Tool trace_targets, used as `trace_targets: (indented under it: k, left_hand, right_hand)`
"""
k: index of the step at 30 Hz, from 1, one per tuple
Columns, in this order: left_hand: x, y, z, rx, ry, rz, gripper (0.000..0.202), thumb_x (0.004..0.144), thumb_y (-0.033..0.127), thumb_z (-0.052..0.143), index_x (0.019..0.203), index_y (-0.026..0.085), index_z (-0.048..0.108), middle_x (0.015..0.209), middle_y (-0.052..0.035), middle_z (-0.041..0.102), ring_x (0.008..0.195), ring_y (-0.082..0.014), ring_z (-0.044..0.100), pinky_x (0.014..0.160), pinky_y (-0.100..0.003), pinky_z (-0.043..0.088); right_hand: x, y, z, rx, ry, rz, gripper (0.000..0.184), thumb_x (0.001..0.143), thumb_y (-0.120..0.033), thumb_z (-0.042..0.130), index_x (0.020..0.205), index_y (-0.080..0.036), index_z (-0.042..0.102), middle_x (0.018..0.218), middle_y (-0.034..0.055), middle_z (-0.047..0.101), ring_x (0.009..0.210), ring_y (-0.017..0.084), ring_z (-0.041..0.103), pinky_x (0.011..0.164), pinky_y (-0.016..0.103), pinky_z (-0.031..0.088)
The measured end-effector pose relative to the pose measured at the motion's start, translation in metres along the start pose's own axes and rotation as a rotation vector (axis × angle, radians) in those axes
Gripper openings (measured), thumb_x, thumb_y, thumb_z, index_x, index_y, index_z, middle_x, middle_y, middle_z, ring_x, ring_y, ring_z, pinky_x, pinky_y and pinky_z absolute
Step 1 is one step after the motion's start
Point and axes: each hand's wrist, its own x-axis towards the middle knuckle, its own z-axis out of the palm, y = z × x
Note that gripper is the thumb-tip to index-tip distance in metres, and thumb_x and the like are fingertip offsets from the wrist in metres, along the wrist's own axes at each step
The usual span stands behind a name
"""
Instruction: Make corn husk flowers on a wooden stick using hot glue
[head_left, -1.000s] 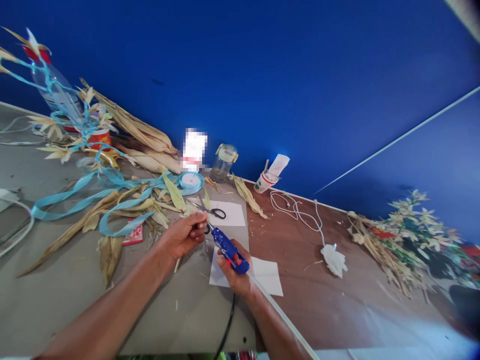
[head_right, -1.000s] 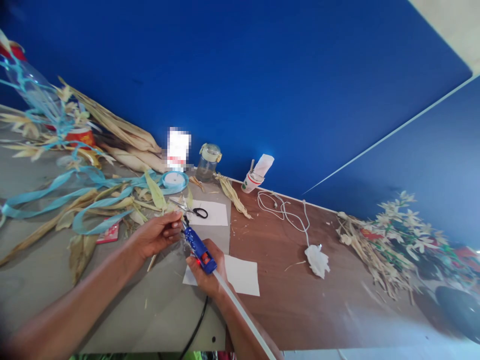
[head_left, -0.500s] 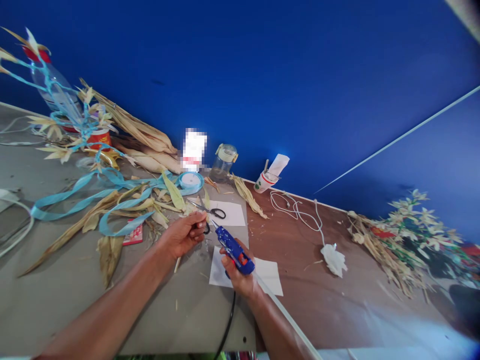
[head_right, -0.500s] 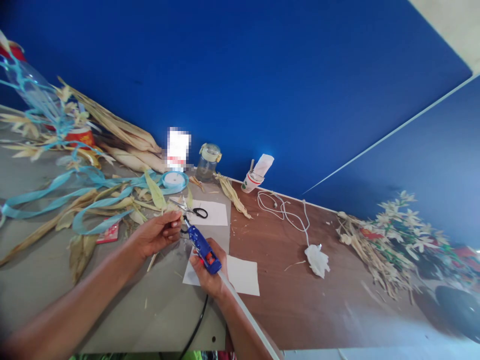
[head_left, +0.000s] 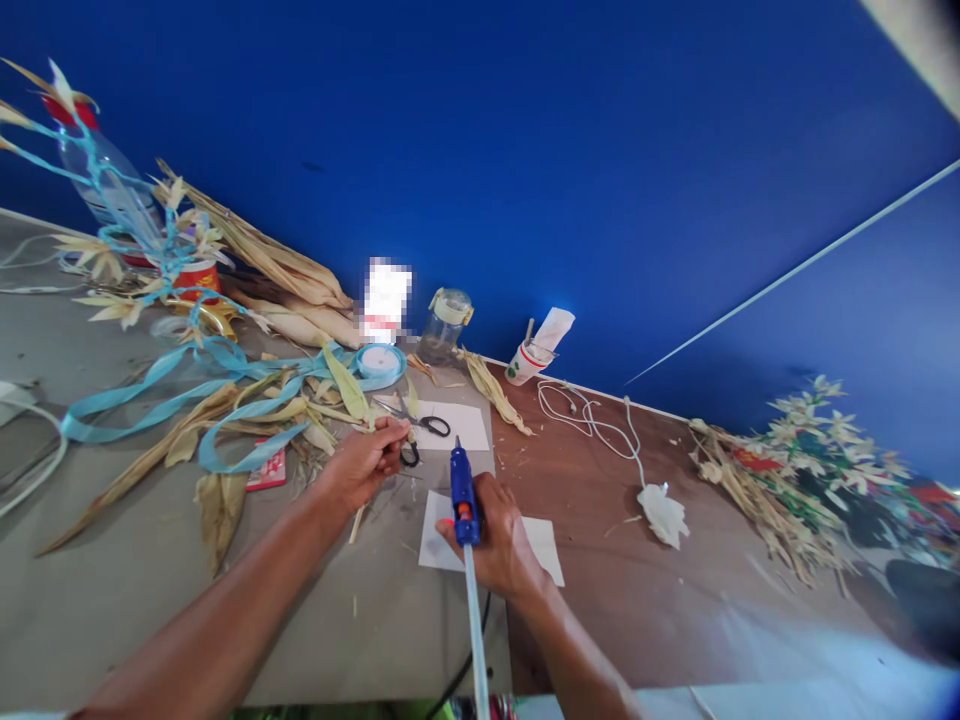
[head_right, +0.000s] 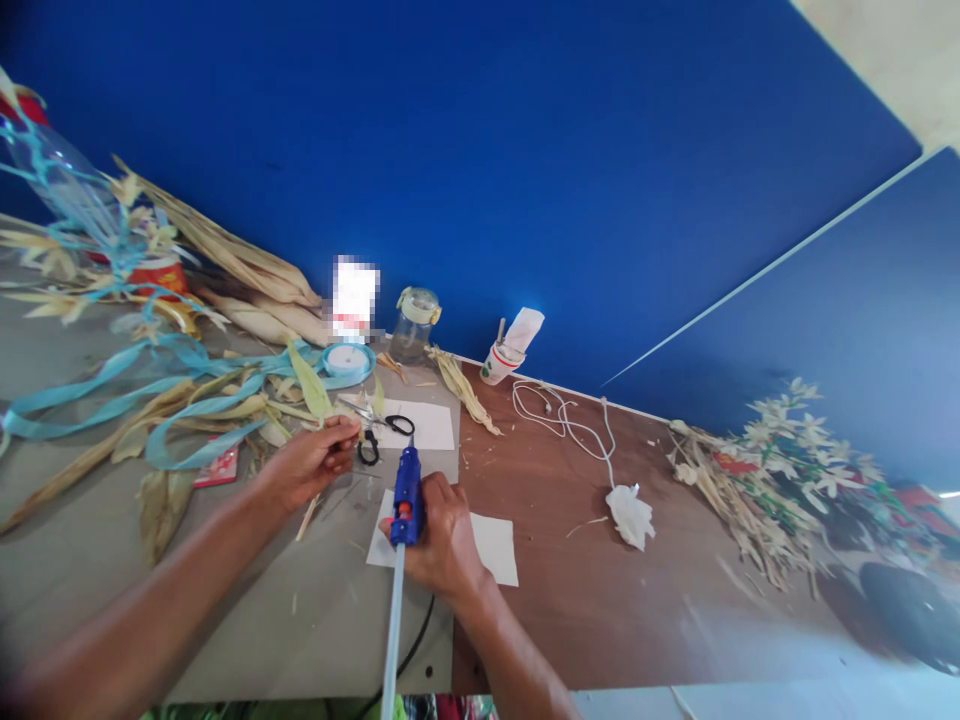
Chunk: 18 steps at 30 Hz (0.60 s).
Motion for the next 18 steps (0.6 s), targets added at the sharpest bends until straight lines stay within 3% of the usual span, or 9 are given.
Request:
trace_targets:
  k: [4, 8, 13, 18]
  left_hand:
    - [0.0, -0.002, 0.001, -0.004, 0.018, 0.018, 0.032, 0.063, 0.023, 0.071, 0.057, 0.015, 0.041, 0.047, 0.0088, 0.038, 0.033, 0.0001, 0.025, 0.036, -0.015, 0.019]
    - [0.001, -0.006, 0.001, 0.003, 0.008, 0.01, 0.032, 0.062, 0.025, 0.071, 0.058, 0.015, 0.041, 0.049, 0.0084, 0.04, 0.034, 0.0005, 0.024, 0.036, -0.015, 0.018]
    - [0.0, -0.008, 0.002, 0.034, 0.0, 0.014, 0.032, 0.062, 0.026, 0.072, 0.06, 0.015, 0.042, 0.05, 0.0086, 0.038, 0.036, 0.0001, 0.024, 0.037, -0.015, 0.018]
    - [-0.002, -0.007, 0.006, 0.053, 0.009, 0.024, 0.036, 0.06, 0.029, 0.072, 0.057, 0.015, 0.04, 0.049, 0.0092, 0.036, 0.036, 0.0002, 0.022, 0.037, -0.016, 0.017]
  right_hand:
    - [-0.012, 0.005, -0.007, -0.163, -0.111, -0.079, 0.015, 0.072, -0.025, 0.059, 0.075, -0.018, 0.046, 0.08, 0.0049, 0.051, 0.072, 0.019, 0.048, 0.068, 0.032, 0.036]
    - [-0.018, 0.023, -0.01, -0.187, -0.219, -0.097, 0.02, 0.069, -0.018, 0.061, 0.085, -0.018, 0.05, 0.09, 0.0069, 0.051, 0.082, 0.021, 0.049, 0.075, 0.034, 0.039]
    - [-0.005, 0.049, -0.02, -0.202, -0.319, -0.11, 0.033, 0.069, -0.012, 0.057, 0.101, -0.017, 0.052, 0.104, 0.009, 0.049, 0.092, 0.021, 0.049, 0.085, 0.035, 0.04]
    - [0.008, 0.049, -0.025, -0.19, -0.39, -0.163, 0.039, 0.072, -0.019, 0.059, 0.11, -0.017, 0.052, 0.11, 0.0093, 0.049, 0.097, 0.021, 0.05, 0.09, 0.035, 0.04]
